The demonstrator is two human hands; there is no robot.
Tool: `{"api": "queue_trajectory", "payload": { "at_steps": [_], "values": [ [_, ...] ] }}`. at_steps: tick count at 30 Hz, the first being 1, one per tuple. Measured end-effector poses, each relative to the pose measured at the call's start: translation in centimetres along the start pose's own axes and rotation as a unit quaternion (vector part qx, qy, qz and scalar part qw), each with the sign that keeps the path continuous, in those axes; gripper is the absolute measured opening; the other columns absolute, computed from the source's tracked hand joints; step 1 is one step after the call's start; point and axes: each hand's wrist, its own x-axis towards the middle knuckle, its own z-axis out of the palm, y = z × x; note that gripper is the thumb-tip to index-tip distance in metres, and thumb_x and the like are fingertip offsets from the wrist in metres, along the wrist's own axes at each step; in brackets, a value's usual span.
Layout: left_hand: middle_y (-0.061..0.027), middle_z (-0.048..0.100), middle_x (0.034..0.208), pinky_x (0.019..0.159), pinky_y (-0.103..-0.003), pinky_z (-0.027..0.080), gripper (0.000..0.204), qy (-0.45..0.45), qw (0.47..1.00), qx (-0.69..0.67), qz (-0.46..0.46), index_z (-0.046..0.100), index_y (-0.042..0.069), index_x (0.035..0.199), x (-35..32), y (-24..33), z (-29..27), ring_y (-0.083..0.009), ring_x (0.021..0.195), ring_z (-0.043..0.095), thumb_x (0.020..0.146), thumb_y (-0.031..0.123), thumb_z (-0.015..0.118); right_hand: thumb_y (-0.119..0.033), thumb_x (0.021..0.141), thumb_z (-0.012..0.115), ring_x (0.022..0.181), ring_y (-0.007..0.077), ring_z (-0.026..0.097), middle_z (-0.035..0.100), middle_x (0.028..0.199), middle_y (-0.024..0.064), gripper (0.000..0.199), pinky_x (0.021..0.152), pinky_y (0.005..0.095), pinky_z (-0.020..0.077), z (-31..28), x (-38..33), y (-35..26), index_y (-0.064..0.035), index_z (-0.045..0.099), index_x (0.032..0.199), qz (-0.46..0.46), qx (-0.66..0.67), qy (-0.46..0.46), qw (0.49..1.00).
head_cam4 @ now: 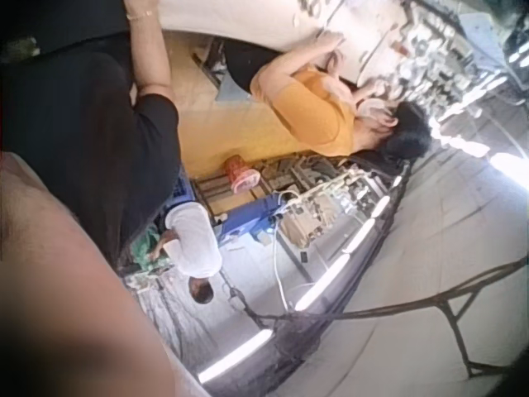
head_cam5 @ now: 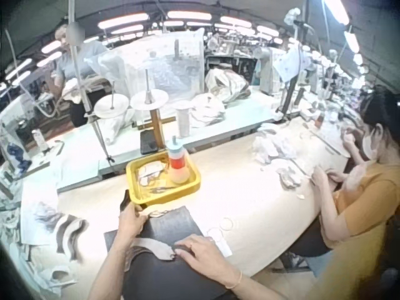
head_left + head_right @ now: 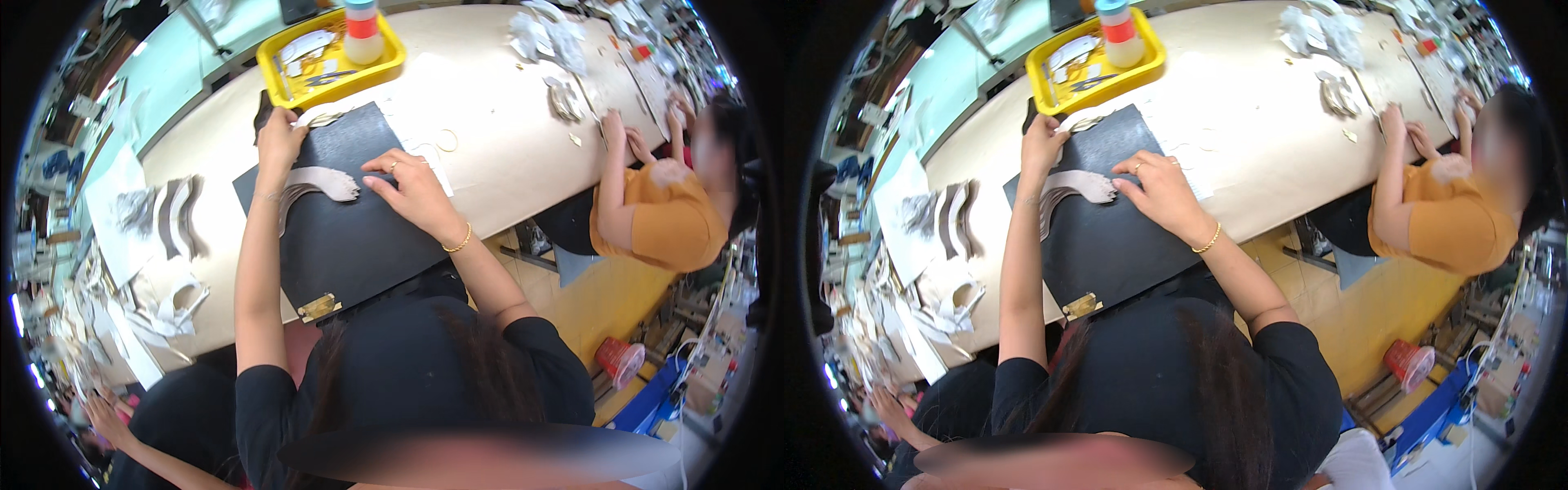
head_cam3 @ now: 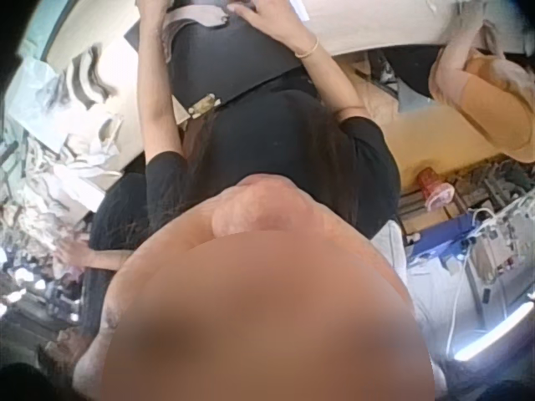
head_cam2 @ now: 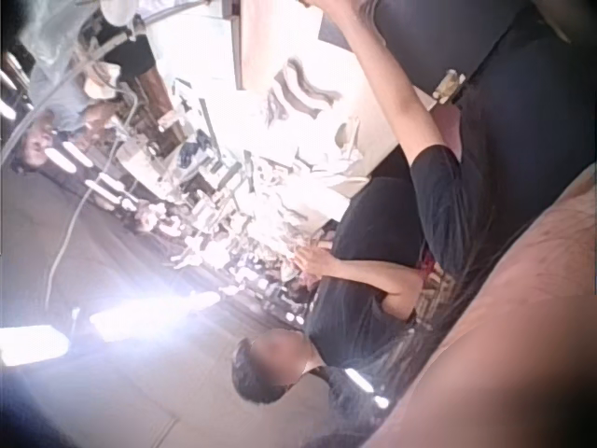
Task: The person arranges and stacks curved white material pieces on a black cutting mat. She repeatedly picks up pieces, aligns them, and places them in a neat pile while occasionally using a rubber band to secure the stack.
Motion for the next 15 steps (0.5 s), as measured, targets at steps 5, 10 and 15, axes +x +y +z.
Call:
{"api": "queue_trajectory", "payload": {
  "at_steps": [5, 10, 15],
  "values": [
    [-0.0061, 0.066, 0.090, 0.066, -0.026, 0.050, 0.041, -0.056, 0.936, -0.348, -0.009, 0.059, -0.006, 0.127, -2.7, 2.1, -2.1, -0.0127, 0.074, 0.062, 0.090, 0.008, 0.069, -0.017, 0.090, 0.070, 0.082, 0.0233, 0.065, 0.069, 0.094, 0.0089, 0.019, 0.072, 0.0317, 0.0506, -0.8, 0.3, -0.8, -0.0039, 0.071, 0.103, 0.006, 0.004, 0.017, 1.000],
    [-0.0071, 0.065, 0.100, 0.074, -0.025, 0.051, 0.034, -0.145, 0.828, -0.541, -0.032, 0.056, -0.003, 0.128, -9.5, 4.8, -2.9, -0.0115, 0.081, 0.060, 0.098, 0.011, 0.060, -0.019, 0.092, 0.070, 0.081, 0.0145, 0.064, 0.069, 0.090, 0.0056, 0.018, 0.073, 0.0271, 0.0498, -0.9, 0.9, -2.4, -0.0022, 0.070, 0.100, 0.061, 0.163, 0.024, 0.984],
    [-0.0034, 0.063, 0.099, 0.077, -0.022, 0.047, 0.034, -0.143, 0.741, -0.652, -0.073, 0.059, 0.001, 0.131, -14.7, 6.4, -2.4, -0.0087, 0.084, 0.057, 0.100, 0.017, 0.059, -0.014, 0.092, 0.071, 0.078, 0.0093, 0.065, 0.070, 0.083, 0.0061, 0.016, 0.072, 0.0250, 0.0527, 0.4, 1.2, -3.7, 0.0003, 0.066, 0.092, 0.120, 0.356, 0.010, 0.927]
  ]
}}
